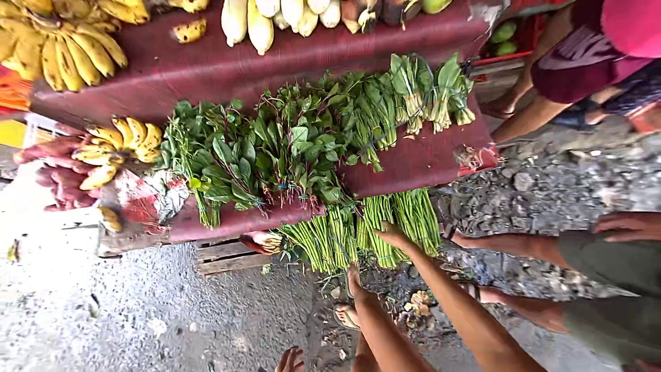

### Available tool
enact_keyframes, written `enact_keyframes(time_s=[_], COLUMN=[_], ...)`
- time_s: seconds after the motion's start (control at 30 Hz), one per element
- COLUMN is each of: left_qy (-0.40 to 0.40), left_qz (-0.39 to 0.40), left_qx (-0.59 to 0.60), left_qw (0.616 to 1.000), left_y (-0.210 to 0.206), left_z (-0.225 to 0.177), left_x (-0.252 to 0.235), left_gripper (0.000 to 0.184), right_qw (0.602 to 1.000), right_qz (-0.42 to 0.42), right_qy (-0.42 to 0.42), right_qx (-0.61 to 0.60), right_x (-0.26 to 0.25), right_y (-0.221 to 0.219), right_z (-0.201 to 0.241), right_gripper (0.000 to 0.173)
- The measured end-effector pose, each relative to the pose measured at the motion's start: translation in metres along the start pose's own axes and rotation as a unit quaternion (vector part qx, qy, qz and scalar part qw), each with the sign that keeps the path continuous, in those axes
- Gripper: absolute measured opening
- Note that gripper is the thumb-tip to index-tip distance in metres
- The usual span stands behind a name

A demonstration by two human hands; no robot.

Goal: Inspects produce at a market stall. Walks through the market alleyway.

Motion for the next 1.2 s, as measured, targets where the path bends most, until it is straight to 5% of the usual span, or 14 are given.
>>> enact_keyframes(time_s=[0.07,0.13,0.23,0.3,0.37,0.47,0.63,0.7,0.83,0.93,1.0,1.1,1.13,1.2], left_qy=[-0.122,-0.305,-0.515,-0.521,-0.405,-0.319,-0.438,-0.456,-0.346,-0.286,-0.264,-0.253,-0.262,-0.34], left_qz=[-0.018,-0.023,-0.015,-0.035,-0.076,-0.089,-0.085,-0.143,-0.164,-0.178,-0.177,-0.089,-0.07,-0.098], left_qx=[-0.002,-0.024,-0.057,-0.147,-0.274,-0.322,-0.06,-0.019,-0.235,-0.335,-0.337,-0.321,-0.325,-0.325], left_qw=[0.992,0.952,0.855,0.84,0.869,0.887,0.893,0.878,0.893,0.88,0.886,0.909,0.906,0.877], left_y=[-0.017,-0.058,-0.137,-0.181,-0.216,-0.232,-0.194,-0.19,-0.196,-0.215,-0.218,-0.2,-0.191,-0.181], left_z=[-0.063,-0.149,-0.289,-0.364,-0.407,-0.43,-0.447,-0.454,-0.447,-0.437,-0.441,-0.462,-0.467,-0.467], left_x=[0.005,0.017,0.025,0.015,-0.008,-0.044,-0.029,-0.016,-0.042,-0.066,-0.066,-0.039,-0.023,0.018], left_gripper=[0.046,0.044,0.07,0.105,0.145,0.152,0.068,0.057,0.064,0.089,0.111,0.129,0.133,0.134], right_qw=[0.993,0.973,0.965,0.984,0.986,0.974,0.963,0.976,0.983,0.95,0.889,0.865,0.869,0.87], right_qz=[-0.023,-0.149,-0.222,-0.138,-0.115,-0.172,-0.183,-0.13,-0.068,-0.296,-0.423,-0.388,-0.381,-0.394], right_qy=[0.098,0.149,0.141,0.09,0.084,0.14,0.195,0.169,0.147,0.072,-0.079,-0.203,-0.203,-0.184], right_qx=[-0.069,-0.098,-0.022,0.062,0.089,0.039,0.041,0.049,0.082,-0.067,-0.158,-0.246,-0.243,-0.234], right_x=[0.057,0.102,0.103,0.08,0.055,0.046,0.058,0.041,0.056,0.069,0.047,-0.013,-0.028,-0.038], right_y=[0.038,0.088,0.131,0.122,0.095,0.066,0.07,0.067,0.106,0.168,0.206,0.237,0.242,0.251], right_z=[0.057,0.102,0.154,0.182,0.198,0.214,0.289,0.318,0.324,0.266,0.221,0.176,0.169,0.16], right_gripper=[0.045,0.035,0.052,0.086,0.105,0.086,0.069,0.075,0.08,0.059,0.093,0.156,0.154,0.116])
Point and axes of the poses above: each hand's wrist, its own x-axis away from the middle knuckle, its own y-axis out of the back of the hand, z = x × y, the point moved 3 cm from there along -x, towards the middle knuckle, and after that the axes turned 15 degrees about x, right-handed, at the moved point
